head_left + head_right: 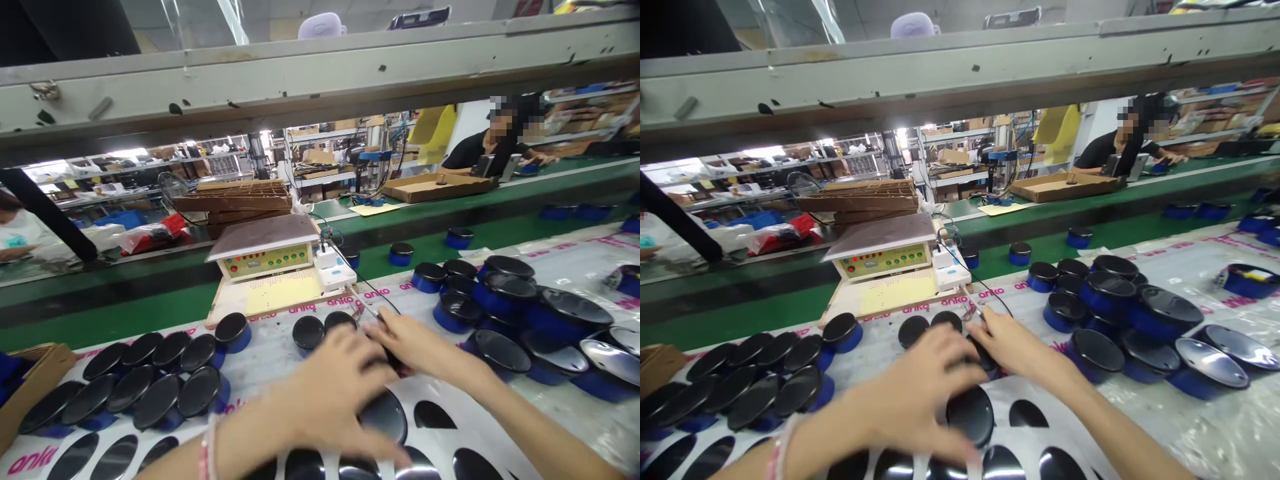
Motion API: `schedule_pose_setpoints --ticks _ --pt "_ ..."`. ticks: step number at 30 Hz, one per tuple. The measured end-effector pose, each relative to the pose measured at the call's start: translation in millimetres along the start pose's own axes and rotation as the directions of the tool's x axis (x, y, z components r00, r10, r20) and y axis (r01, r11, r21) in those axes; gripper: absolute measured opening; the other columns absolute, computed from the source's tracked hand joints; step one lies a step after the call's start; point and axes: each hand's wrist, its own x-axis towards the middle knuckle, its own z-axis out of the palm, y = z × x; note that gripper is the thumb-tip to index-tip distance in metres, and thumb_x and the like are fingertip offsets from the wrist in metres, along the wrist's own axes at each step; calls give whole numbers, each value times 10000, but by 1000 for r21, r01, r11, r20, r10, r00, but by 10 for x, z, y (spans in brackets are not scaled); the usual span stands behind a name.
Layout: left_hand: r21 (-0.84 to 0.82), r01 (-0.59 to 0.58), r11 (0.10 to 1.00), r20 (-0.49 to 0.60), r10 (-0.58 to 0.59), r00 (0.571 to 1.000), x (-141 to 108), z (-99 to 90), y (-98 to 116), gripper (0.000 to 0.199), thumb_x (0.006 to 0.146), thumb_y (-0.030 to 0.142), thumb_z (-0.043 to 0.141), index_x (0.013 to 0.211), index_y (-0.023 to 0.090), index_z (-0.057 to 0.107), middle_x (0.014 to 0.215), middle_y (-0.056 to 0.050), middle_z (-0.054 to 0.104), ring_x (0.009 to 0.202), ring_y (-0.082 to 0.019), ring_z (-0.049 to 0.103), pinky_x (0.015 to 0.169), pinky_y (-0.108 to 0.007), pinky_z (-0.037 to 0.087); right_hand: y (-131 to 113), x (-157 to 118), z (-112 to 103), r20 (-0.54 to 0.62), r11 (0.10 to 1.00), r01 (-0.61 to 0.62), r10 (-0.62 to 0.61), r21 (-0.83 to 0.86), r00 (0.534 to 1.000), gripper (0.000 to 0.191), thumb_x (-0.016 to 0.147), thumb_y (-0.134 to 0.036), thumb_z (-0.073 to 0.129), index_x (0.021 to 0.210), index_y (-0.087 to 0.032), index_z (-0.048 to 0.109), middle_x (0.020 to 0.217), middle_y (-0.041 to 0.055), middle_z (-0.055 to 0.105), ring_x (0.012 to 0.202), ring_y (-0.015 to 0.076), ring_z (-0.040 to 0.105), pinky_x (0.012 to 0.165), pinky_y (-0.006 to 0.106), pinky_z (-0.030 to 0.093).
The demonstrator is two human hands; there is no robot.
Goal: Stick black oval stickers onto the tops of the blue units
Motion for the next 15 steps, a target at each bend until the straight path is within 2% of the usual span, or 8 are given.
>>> schedule_pose_setpoints --ticks 1,2,4,7,10,12,13,15 --pt "60 -130 990 8 129 992 30 100 89 467 803 504 569 1164 209 545 1113 -90 586 1051 -255 511 1063 -450 274 7 -6 42 14 999 -8 8 44 1000 260 894 -441 395 741 -230 376 585 -8 580 499 166 569 439 247 343" --pt "114 -206 972 41 203 978 45 203 146 421 820 457 557 1143 187 550 1060 -83 596 995 -242 523 1054 -442 285 11 -4 83 22 996 -17 16 90 1000 275 904 -459 367 743 -236 352 577 -25 570 456 150 559 412 239 344" --pt "210 -216 954 92 200 975 31 377 173 345 831 396 544 1075 153 565 1026 -80 588 936 -232 520 1029 -427 309 23 10 154 22 984 -35 31 174 999 304 915 -502 311 754 -244 309 562 -52 542 390 134 539 365 229 344" --pt "257 -56 965 100 31 995 -52 445 110 381 818 425 566 1092 161 540 1119 -89 552 994 -252 496 1018 -436 309 73 29 220 19 964 -32 28 265 999 327 916 -538 278 764 -248 290 544 -71 510 360 131 536 336 222 348" --pt "141 19 990 85 -31 996 -5 260 28 645 755 591 579 1266 230 424 1201 -96 518 1089 -288 461 1005 -473 320 122 18 252 2 958 20 -21 287 1000 327 918 -530 296 760 -244 318 545 -63 524 387 136 541 372 231 360" --pt "70 94 993 38 -97 995 215 84 -98 674 745 620 571 1286 255 408 1251 -96 487 1142 -286 439 996 -454 347 135 -6 256 -41 963 71 -62 261 997 285 918 -488 339 782 -239 364 591 -37 563 470 155 567 437 249 373" --pt "62 162 985 -8 -162 987 387 12 -203 598 778 580 561 1257 242 441 1275 -100 467 1165 -278 430 991 -434 361 139 -21 251 -76 967 92 -76 238 994 263 921 -463 347 793 -237 382 612 -23 574 517 169 574 471 261 370" --pt "96 332 939 -125 -319 939 815 -60 -493 382 898 412 465 1214 198 486 1284 -114 452 1208 -251 408 1024 -416 335 153 -52 225 -163 976 125 -96 179 982 236 934 -415 324 793 -237 386 615 -8 560 569 192 563 517 282 343"
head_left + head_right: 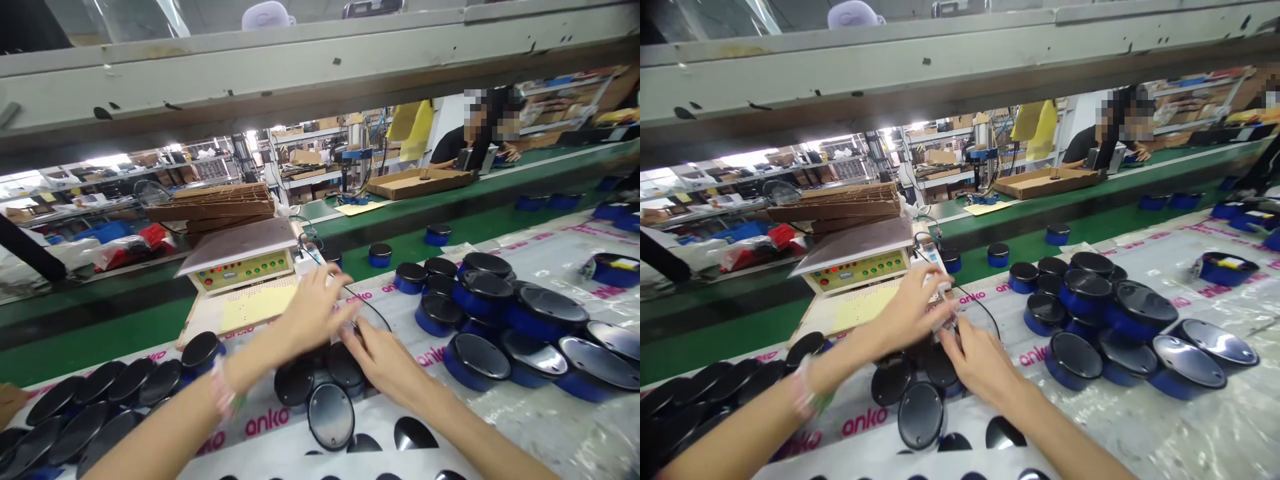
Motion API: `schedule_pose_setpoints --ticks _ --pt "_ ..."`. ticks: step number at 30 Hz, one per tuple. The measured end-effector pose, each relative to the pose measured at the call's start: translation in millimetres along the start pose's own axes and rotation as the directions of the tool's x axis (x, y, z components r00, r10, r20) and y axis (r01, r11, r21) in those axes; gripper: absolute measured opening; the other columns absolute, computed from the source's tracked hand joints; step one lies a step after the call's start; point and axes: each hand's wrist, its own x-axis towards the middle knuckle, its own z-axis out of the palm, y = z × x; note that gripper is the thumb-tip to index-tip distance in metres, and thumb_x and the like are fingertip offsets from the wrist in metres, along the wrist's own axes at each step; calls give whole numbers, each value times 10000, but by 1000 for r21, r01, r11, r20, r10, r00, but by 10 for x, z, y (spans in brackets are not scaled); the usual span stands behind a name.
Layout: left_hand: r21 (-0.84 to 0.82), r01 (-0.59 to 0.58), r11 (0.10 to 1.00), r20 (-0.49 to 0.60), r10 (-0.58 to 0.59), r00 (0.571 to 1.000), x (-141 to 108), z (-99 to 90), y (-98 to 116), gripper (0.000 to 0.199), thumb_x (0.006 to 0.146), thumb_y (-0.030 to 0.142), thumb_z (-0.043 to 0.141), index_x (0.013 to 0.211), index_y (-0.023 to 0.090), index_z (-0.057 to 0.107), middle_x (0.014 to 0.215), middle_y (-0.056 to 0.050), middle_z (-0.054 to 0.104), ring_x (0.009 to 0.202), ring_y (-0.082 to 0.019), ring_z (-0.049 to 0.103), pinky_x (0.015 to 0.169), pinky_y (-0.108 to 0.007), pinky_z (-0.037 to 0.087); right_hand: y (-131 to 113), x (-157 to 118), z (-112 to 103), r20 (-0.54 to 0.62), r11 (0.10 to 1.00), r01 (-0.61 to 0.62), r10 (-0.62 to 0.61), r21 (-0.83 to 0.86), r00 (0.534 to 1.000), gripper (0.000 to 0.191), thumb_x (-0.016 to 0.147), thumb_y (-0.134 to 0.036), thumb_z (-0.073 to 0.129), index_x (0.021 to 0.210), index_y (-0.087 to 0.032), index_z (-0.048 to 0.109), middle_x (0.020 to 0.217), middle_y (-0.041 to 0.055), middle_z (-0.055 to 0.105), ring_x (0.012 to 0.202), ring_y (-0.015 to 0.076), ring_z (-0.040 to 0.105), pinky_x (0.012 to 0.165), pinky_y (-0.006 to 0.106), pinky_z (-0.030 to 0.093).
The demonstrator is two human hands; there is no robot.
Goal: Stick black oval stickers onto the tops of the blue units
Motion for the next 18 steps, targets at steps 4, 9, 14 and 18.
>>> schedule_pose_setpoints --ticks 4,9,14,18 --pt "5 124 992 -12 -124 992 992 300 -274 329 894 293 521 1185 139 515 1259 -122 494 1190 -277 452 984 -505 371 52 -38 -89 -147 991 92 -105 -95 984 222 946 -304 236 767 -239 350 539 -29 468 491 176 478 505 292 283" --pt "-134 209 969 67 -201 977 1451 536 -290 330 888 323 547 1172 158 524 1184 -87 554 1006 -215 580 840 -428 500 109 -40 -94 -239 951 263 -296 -161 925 253 948 -255 276 722 -226 386 549 -32 478 466 135 465 477 268 309" --pt "-392 133 910 120 -93 988 1013 138 -190 494 820 394 628 1259 227 474 1209 -74 533 1046 -215 561 902 -402 468 125 -61 -151 -354 891 431 -451 -139 819 266 958 -303 343 781 -190 506 568 -19 524 483 120 500 491 248 370" --pt "-696 109 710 99 -56 994 228 -297 -86 725 736 474 688 1347 302 336 1209 -57 530 1090 -206 544 851 -294 489 -47 -120 -358 -474 876 475 -457 -89 753 239 957 -324 390 834 -181 537 602 -5 568 499 122 518 481 240 385"
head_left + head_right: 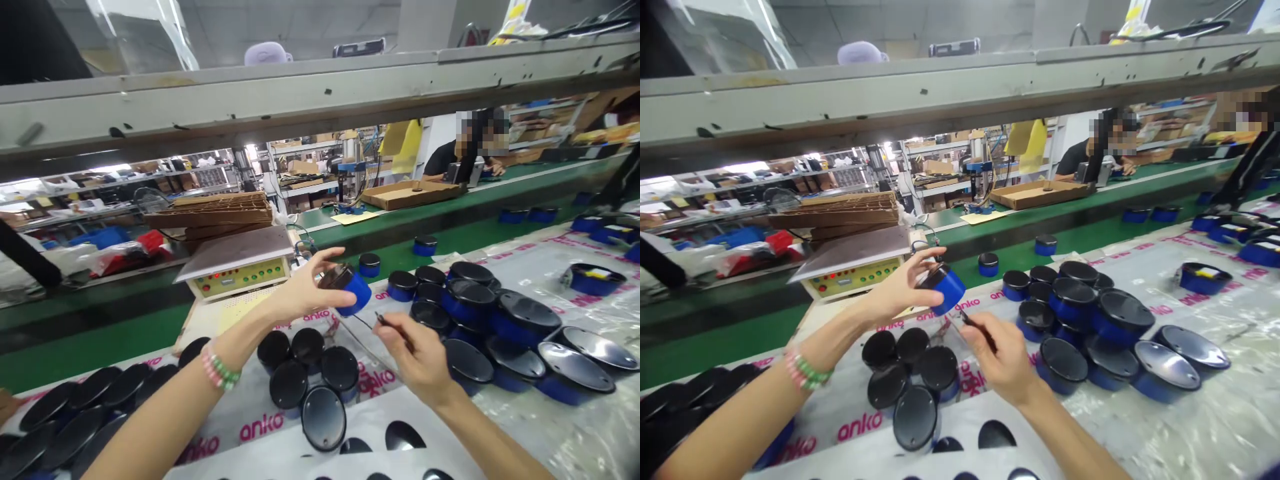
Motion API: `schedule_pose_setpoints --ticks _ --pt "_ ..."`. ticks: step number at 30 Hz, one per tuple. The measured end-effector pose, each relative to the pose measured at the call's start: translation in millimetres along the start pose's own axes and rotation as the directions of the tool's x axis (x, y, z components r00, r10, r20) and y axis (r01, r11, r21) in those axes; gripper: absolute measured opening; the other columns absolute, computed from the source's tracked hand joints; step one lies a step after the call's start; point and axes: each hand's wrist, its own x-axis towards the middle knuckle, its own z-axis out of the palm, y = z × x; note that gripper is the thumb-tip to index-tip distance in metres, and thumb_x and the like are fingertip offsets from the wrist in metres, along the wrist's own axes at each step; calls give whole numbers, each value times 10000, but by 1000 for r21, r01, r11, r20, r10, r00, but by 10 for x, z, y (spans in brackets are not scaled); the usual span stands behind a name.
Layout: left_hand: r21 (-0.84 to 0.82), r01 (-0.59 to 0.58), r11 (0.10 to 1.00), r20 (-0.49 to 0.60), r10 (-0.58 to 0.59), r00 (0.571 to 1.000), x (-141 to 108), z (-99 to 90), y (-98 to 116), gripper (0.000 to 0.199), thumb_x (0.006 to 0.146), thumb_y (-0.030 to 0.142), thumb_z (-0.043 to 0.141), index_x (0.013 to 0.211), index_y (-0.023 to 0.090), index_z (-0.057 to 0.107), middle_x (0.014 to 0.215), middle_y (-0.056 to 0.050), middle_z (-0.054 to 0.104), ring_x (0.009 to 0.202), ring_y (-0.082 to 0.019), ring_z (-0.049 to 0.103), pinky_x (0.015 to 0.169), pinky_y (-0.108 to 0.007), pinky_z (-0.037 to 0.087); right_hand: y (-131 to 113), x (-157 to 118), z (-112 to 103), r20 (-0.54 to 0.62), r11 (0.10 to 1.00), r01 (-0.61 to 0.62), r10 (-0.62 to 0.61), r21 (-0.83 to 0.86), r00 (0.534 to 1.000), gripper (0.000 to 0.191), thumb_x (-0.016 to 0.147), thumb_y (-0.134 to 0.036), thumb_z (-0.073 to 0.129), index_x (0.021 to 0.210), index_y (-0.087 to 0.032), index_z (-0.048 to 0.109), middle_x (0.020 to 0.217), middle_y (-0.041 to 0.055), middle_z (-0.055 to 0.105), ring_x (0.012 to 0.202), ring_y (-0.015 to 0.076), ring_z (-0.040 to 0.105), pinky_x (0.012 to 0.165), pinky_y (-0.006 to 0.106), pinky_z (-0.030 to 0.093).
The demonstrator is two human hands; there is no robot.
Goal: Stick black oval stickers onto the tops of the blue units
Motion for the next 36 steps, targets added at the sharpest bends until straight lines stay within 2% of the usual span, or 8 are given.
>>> schedule_pose_setpoints --ticks 5,13,17,20,23,29,32,36 --pt "-759 61 649 -7 -101 995 -912 -42 199 668 573 425 830 1144 212 555 1108 -68 584 932 -194 605 794 -294 505 -538 258 -140 183 995 31 -48 93 982 129 928 -234 482 842 -191 569 668 -15 576 583 111 536 544 220 406" --pt "-989 -5 147 -50 -305 951 -1460 144 267 604 611 543 764 1037 135 635 953 -72 674 845 -184 649 783 -270 518 -1184 275 5 295 980 157 -186 119 937 188 937 -234 470 760 -185 508 614 -43 499 521 80 464 511 207 354" --pt "-995 41 87 0 -431 903 -1486 163 370 437 766 474 659 977 92 640 879 -97 684 788 -197 659 762 -298 515 -1345 232 129 288 976 209 -218 63 932 256 935 -227 470 682 -191 448 577 -46 475 491 79 425 481 216 317" --pt "-997 58 51 35 -374 927 -1511 92 443 455 896 480 458 1039 80 621 950 -125 675 839 -193 649 770 -289 497 -1398 235 183 294 979 202 -189 -16 937 255 925 -191 476 673 -191 437 561 -54 451 470 74 396 464 225 284" --pt "-993 48 106 13 -305 952 -1598 25 438 440 902 484 453 1170 155 568 1012 -101 670 921 -204 637 791 -290 478 -1431 261 192 286 978 202 -177 -58 942 256 923 -185 479 671 -191 432 557 -61 427 463 69 374 462 223 277" --pt "-848 -38 528 -210 -270 940 -1756 20 313 713 656 660 643 1190 197 545 1058 -97 648 1020 -275 589 865 -346 449 -1546 300 181 274 967 235 -202 -94 940 277 926 -208 476 653 -187 435 551 -67 400 461 64 357 476 216 292" --pt "-687 -87 721 -317 -190 929 -1780 26 312 741 676 691 579 1236 214 491 1181 -95 587 1151 -284 498 988 -365 361 -1589 292 175 282 965 253 -223 -74 933 270 925 -205 478 658 -187 443 547 -67 414 455 62 364 476 210 301" --pt "-562 -21 827 -305 -183 935 -1831 2 405 671 782 685 438 1286 244 408 1264 -83 521 1187 -276 462 1009 -366 341 -1602 262 126 293 966 225 -180 -126 939 287 931 -247 474 650 -202 435 521 -67 401 439 69 379 480 220 305"
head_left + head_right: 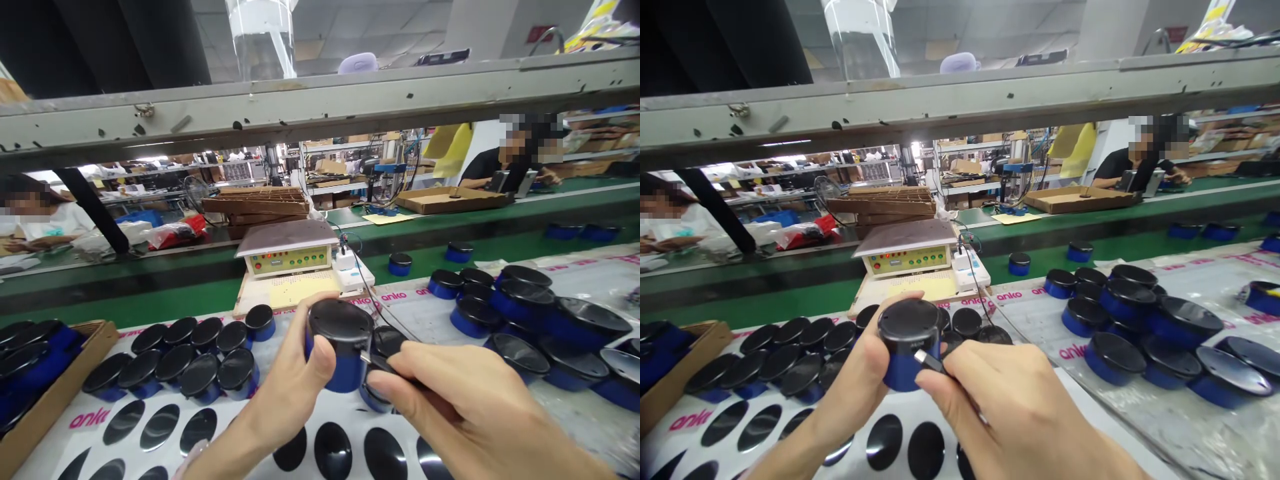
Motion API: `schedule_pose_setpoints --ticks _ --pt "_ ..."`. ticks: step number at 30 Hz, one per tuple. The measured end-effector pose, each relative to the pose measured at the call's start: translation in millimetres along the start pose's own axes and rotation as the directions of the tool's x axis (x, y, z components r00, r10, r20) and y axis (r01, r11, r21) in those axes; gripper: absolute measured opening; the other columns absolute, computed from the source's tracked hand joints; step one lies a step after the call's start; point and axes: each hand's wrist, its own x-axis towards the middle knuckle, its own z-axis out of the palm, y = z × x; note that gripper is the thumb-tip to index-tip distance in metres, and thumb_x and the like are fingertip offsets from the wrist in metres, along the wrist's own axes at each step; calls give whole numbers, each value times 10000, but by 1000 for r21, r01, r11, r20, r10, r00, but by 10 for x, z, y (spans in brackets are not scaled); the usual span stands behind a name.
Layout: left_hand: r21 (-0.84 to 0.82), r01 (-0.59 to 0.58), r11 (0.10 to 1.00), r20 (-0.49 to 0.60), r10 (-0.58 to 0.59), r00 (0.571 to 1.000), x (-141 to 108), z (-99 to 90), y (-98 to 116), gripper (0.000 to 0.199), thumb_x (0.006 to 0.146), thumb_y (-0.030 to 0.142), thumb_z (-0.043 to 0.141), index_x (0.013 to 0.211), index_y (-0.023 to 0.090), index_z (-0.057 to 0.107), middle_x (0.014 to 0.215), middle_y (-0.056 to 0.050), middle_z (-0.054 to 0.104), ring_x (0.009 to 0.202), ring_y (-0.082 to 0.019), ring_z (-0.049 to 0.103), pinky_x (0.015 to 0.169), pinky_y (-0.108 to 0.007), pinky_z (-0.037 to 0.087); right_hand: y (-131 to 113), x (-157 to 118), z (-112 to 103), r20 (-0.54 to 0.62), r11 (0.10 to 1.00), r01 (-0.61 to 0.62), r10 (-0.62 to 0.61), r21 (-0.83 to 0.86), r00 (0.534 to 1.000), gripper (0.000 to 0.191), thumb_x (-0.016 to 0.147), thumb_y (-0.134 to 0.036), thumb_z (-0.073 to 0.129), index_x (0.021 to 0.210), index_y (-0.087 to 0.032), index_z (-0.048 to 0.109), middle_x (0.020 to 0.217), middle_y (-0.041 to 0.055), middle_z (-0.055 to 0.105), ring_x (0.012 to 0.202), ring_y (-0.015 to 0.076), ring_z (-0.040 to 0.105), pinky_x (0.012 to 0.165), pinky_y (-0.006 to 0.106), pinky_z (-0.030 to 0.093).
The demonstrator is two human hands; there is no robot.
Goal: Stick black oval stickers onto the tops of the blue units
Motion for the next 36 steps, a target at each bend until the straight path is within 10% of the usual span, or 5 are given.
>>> schedule_pose_setpoints --ticks 8,14,21,33,36 --pt "506 -212 836 -9 250 968 -98 -7 -33 560 892 448 479 1372 315 222 1363 -62 370 1246 -245 393 1029 -345 323 45 -45 5 -17 993 23 -25 -112 1000 319 914 -184 446 599 -205 400 492 -51 426 373 70 347 402 246 250" --pt "794 -495 353 206 610 765 -27 34 -150 689 859 478 511 1402 167 224 1289 -138 339 1251 -264 344 1059 -384 326 242 -104 191 158 947 -225 192 231 969 130 920 -151 435 844 -216 518 688 -32 590 568 94 547 511 182 418" --pt "808 -564 -172 506 694 513 -40 120 37 323 768 82 660 1067 193 616 931 -14 421 959 -180 565 1048 -411 431 396 -255 361 -10 939 -19 23 344 1000 225 877 -58 398 969 -225 517 811 18 581 673 146 575 606 241 493" --pt "747 -630 -212 617 574 539 8 26 29 236 784 -21 540 889 168 638 872 -21 502 818 -115 591 1068 -434 397 444 -290 426 -63 989 10 -1 149 998 229 890 -85 410 1028 -209 544 766 24 622 650 159 616 543 245 472" --pt "799 -597 -71 530 552 643 -10 -23 -6 333 811 126 610 1135 182 561 955 -52 478 980 -173 559 1034 -407 421 459 -275 398 3 988 32 -33 151 999 157 918 -132 404 972 -194 538 759 35 619 656 157 612 514 245 450"
